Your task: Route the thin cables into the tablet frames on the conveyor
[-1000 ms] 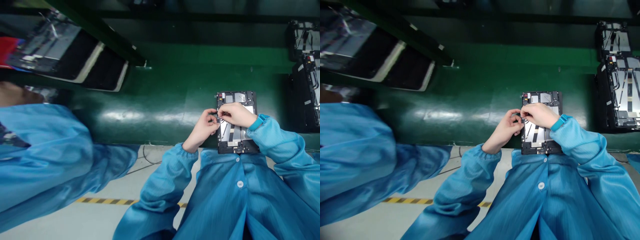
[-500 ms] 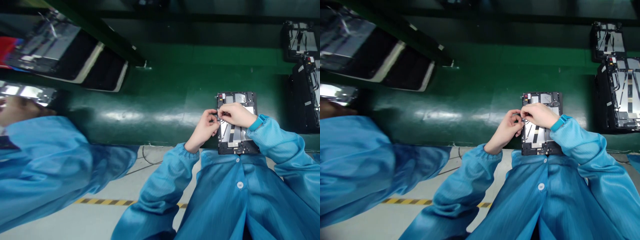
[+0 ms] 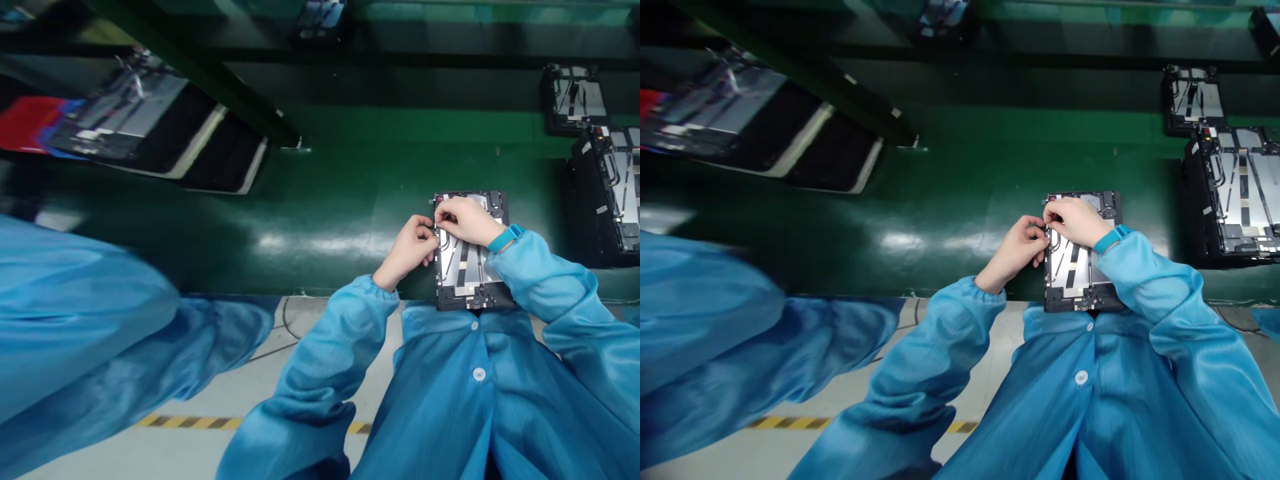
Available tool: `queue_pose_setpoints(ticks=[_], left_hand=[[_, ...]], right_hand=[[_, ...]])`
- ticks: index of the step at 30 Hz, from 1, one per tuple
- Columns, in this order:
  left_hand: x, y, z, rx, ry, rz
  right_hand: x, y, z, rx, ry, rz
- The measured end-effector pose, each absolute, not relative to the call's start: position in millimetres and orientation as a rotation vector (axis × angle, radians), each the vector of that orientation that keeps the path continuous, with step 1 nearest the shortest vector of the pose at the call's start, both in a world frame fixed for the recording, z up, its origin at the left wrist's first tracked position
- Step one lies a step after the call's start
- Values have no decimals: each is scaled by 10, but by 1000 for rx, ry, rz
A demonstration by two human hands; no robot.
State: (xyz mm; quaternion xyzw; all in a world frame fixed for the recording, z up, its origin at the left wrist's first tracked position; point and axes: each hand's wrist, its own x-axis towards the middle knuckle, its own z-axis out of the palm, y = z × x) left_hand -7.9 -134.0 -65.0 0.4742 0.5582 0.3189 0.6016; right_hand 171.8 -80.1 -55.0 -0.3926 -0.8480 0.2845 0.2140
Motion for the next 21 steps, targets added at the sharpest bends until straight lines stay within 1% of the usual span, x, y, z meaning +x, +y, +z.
queue_pose_setpoints(ticks=[7,13,17,21], left_hand=[[-73,-1320,-665,1127,1298,732],[-45,-1262,-593,1057,1293,645],[-21,-1179,-506,1006,1342,567],[0,-1039,-460,959,1404,568]], right_hand=[[1715,-799,-560,-1089,-2343,788],[1710,-791,-568,-1082,-2323,792],[1684,-774,-539,-1195,-2250,738],[1675,-750,-512,-1314,-2161,717]])
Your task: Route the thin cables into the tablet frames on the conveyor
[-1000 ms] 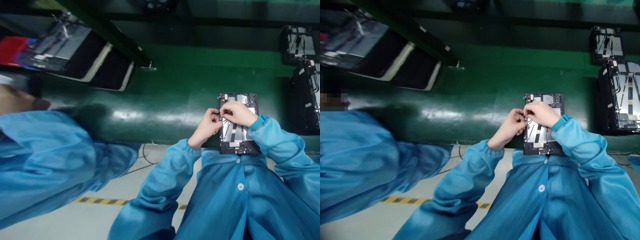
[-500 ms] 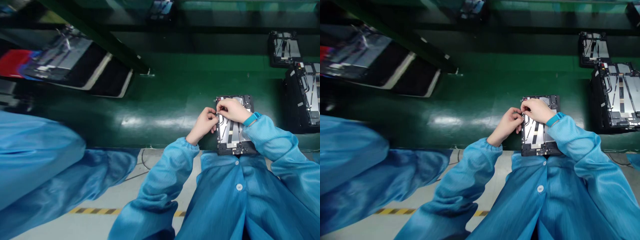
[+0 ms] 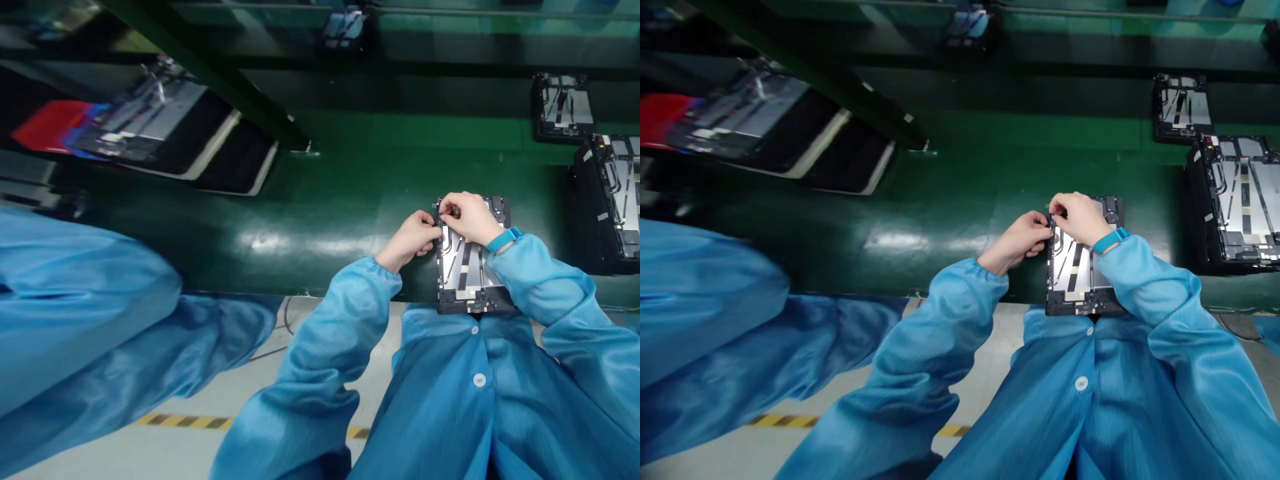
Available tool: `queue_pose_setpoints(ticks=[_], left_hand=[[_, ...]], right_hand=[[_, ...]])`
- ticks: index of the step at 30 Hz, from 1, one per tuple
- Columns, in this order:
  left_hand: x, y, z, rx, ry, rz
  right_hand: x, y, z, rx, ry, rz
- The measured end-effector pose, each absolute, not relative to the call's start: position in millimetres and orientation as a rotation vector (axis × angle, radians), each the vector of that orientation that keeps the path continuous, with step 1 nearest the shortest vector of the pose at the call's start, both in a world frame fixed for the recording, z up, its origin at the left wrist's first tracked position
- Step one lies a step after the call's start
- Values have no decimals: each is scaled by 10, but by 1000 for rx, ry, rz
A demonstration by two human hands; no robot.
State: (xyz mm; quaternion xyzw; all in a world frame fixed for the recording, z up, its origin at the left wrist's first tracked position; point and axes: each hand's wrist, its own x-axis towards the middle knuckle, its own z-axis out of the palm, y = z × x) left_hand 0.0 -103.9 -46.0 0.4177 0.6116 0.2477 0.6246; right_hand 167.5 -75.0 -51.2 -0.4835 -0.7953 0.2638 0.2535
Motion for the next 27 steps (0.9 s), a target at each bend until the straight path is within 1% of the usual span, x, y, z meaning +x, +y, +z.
queue_pose_setpoints(ticks=[8,15,22,25,27], left_hand=[[51,-896,-537,934,1353,667],[38,-900,-516,1007,1344,593],[189,-849,-411,1032,1452,505],[149,-831,-378,1067,1442,443],[70,-890,-381,1143,1438,399]], right_hand=[[1753,-770,-530,-1341,-2075,779],[1748,-729,-601,-1350,-2127,653],[2079,-870,-545,-1341,-2020,314],[2346,-990,-577,-1436,-1923,280],[2521,-1117,-644,-1531,-1805,345]])
